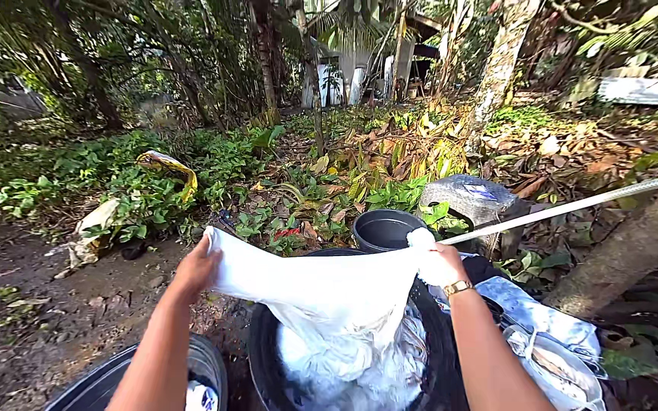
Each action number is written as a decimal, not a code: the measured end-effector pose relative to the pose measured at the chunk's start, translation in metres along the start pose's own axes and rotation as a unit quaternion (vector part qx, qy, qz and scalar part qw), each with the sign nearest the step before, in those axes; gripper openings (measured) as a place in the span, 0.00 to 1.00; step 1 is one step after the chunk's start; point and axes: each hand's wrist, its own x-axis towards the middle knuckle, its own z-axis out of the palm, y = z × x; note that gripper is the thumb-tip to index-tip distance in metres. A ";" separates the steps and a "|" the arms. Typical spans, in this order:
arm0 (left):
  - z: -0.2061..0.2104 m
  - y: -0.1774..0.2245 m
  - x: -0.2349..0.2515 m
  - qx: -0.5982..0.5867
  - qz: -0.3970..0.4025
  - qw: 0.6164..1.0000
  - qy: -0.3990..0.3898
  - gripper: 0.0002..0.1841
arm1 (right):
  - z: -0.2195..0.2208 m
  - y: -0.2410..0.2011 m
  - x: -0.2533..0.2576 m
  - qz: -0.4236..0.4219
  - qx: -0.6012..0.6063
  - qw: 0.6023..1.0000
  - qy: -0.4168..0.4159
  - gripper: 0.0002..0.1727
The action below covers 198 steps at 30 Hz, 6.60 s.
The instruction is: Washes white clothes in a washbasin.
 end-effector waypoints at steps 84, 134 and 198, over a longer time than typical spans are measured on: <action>0.166 -0.153 -0.071 0.222 -0.147 0.961 0.070 0.17 | 0.220 0.144 -0.092 -0.025 -0.354 0.898 -0.261 0.30; 0.160 -0.165 -0.069 0.267 -0.245 0.931 0.034 0.20 | 0.299 0.075 -0.144 -0.135 -0.265 0.888 -0.349 0.29; 0.061 -0.014 -0.002 -0.369 -0.097 0.919 0.093 0.24 | -0.015 0.033 0.019 0.029 -0.119 0.992 -0.021 0.15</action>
